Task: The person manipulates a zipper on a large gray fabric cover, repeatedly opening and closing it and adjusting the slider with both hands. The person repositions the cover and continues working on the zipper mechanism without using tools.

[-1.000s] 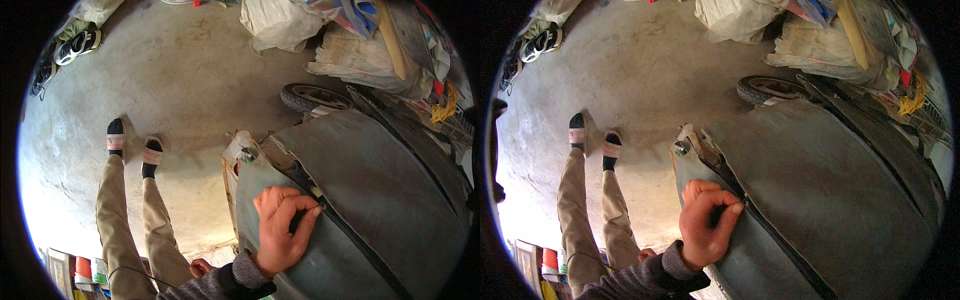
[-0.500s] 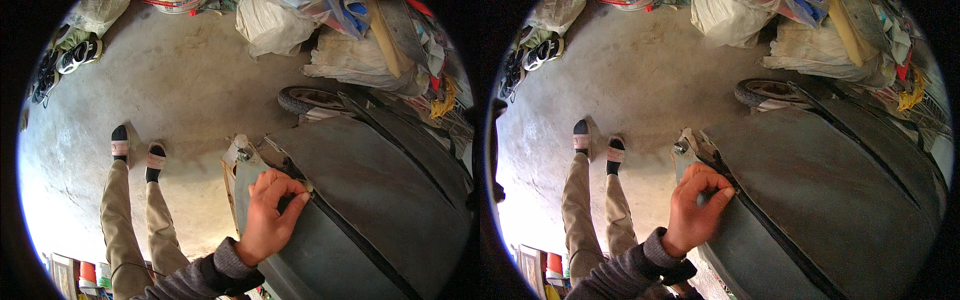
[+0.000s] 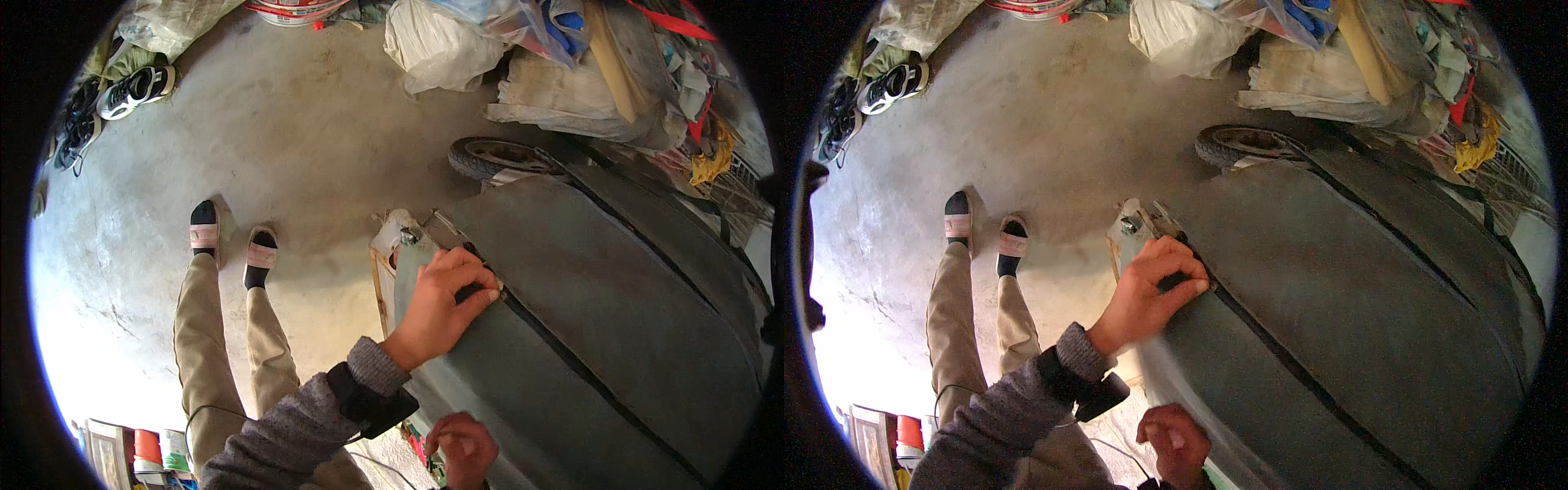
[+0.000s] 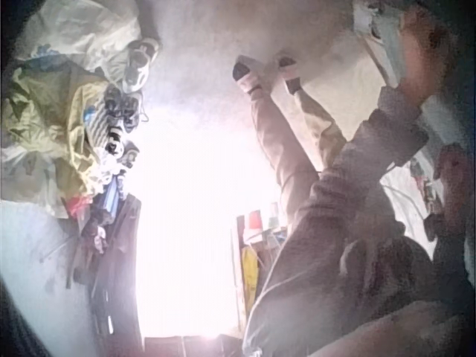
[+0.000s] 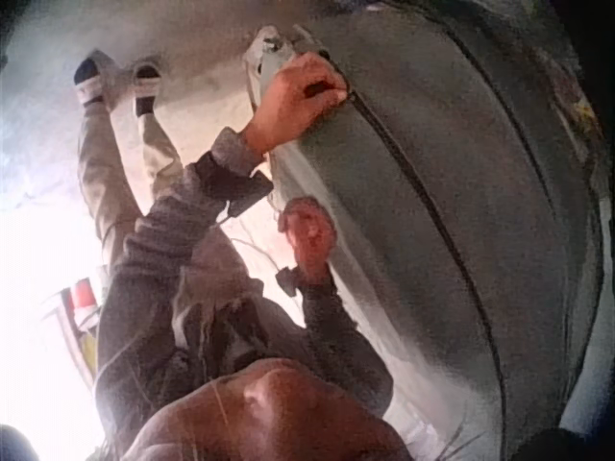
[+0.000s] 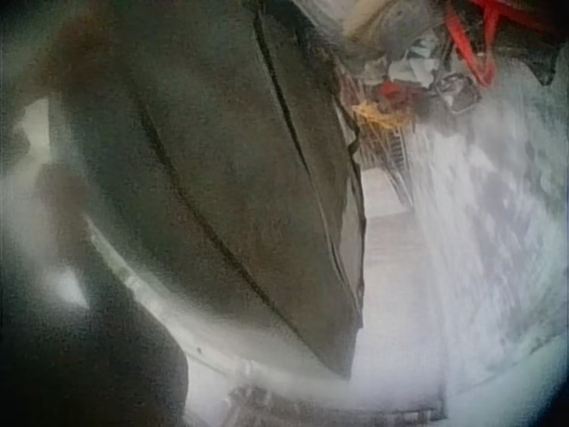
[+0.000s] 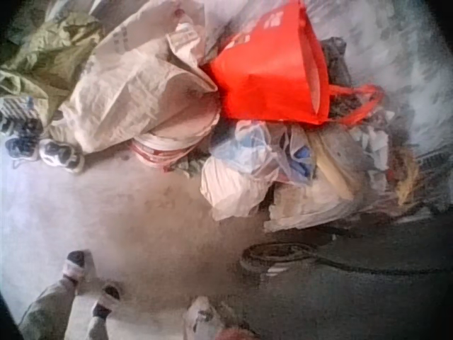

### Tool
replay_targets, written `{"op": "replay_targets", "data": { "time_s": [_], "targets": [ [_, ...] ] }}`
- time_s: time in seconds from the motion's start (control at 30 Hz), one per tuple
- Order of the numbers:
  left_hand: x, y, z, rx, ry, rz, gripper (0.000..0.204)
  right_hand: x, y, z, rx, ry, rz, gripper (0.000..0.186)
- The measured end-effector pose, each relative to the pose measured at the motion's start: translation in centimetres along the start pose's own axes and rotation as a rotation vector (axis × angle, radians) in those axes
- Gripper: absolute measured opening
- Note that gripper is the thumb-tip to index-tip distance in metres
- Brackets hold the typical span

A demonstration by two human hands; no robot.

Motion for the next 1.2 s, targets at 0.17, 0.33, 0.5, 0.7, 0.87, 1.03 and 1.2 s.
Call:
{"op": "replay_targets", "data": {
  "time_s": [0.17, 0.33, 0.5, 0.7, 0.87, 1.03, 1.2],
  "targets": [
    [3.3, 2.4, -0.1, 0.272, 0.459, -0.147, 0.017, -3.8, -5.0, -3.6, 0.0, -0.014, 0.112, 0.006],
    [5.5, 7.6, 1.7, 0.512, 0.798, -0.403, 0.019, -6.1, -6.0, -4.1, -0.014, 0.009, 0.098, 0.008],
    [6.0, 8.1, 3.0, 0.285, 0.957, -0.344, 0.013, -7.2, -5.8, -4.7, -0.019, 0.071, 0.079, 0.011],
    [8.2, 7.6, 3.6, 0.081, 0.689, -0.265, 0.004, -8.1, -6.5, -5.8, -0.017, 0.202, 0.071, 0.013],
    [8.2, 8.5, 4.2, 0.418, 1.068, -0.311, 0.003, -8.3, -6.8, -7.0, -0.054, 0.213, 0.03, 0.013],
    [8.0, 8.4, 3.9, 0.378, 1.042, -0.297, 0.003, -8.0, -6.6, -6.8, -0.097, 0.246, 0.049, 0.012],
    [8.0, 8.4, 2.1, 0.396, 0.995, -0.242, 0.009, -8.2, -7.8, -5.3, -0.11, 0.305, 0.054, 0.015]
  ]
}}
Point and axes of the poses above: each hand's wrist, its own y-axis away from the middle knuckle, its own x-axis out of the back of the hand, z = x × y, the point moved 5 cm from there along -y, towards the middle knuckle, and after that the axes turned 14 degrees about -y, right-handed, at the moved point
